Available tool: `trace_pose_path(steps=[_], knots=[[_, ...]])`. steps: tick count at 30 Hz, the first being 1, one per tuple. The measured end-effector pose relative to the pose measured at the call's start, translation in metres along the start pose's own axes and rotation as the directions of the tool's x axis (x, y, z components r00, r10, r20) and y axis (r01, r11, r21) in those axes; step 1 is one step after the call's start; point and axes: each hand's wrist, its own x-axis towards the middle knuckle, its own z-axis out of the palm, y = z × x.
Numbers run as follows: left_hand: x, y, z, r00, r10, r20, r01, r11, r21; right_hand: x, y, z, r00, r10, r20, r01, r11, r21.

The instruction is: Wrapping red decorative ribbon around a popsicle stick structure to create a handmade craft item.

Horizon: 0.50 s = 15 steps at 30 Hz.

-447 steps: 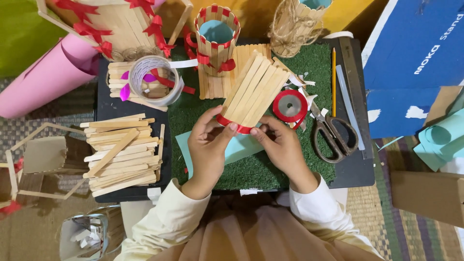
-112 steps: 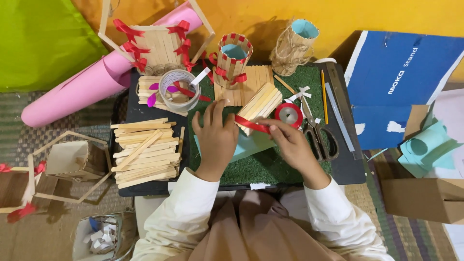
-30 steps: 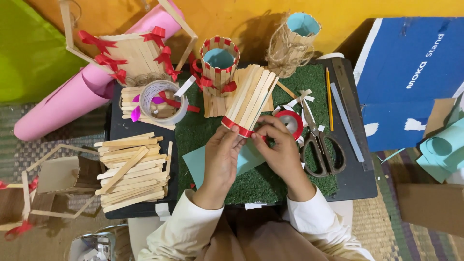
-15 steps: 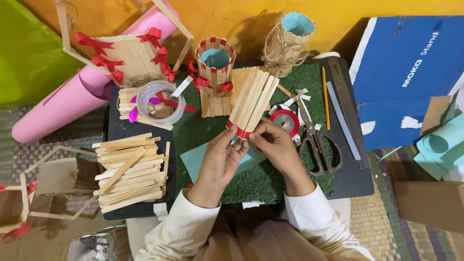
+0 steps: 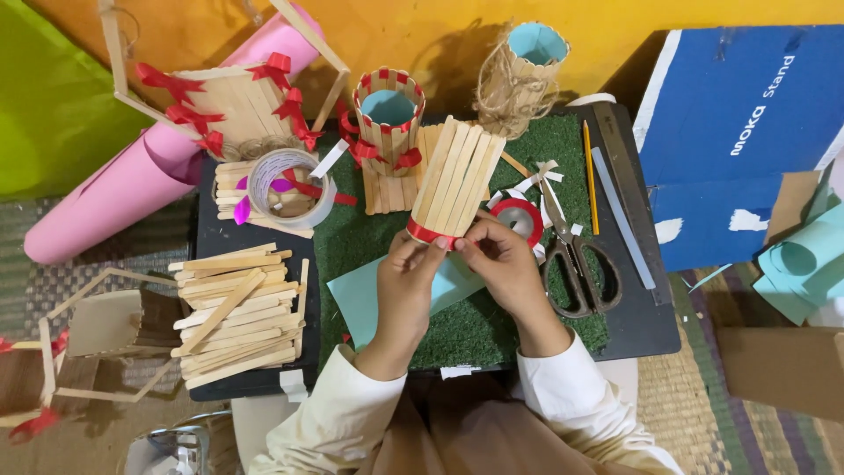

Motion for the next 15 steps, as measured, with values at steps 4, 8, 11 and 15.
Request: trace_pose_path(steps=[4, 8, 11, 15], knots=[[-0.001, 0.007, 0.006, 0.999, -0.029, -0.019, 0.028, 0.998, -0.055, 0.001, -0.015, 0.002, 1.000, -0.006, -0.007, 0.005, 0.999, -0.042], [-0.001, 0.005, 0.006, 0.998, -0.058, -0.016, 0.056, 0.993, -0.107, -0.001, -0.043, 0.005, 0.998, -0.050, -0.026, 0.044, 0.978, -0.202], [0.001, 0.002, 0.003, 0.998, -0.062, -0.010, 0.060, 0.989, -0.134, -0.001, -0.071, -0.001, 0.994, -0.103, -0.022, 0.085, 0.909, -0.409], [-0.002, 0.004, 0.002, 0.999, 0.002, -0.032, -0.005, 0.994, -0.110, -0.007, -0.109, -0.013, 0.981, -0.192, -0.031, 0.113, 0.693, -0.712]])
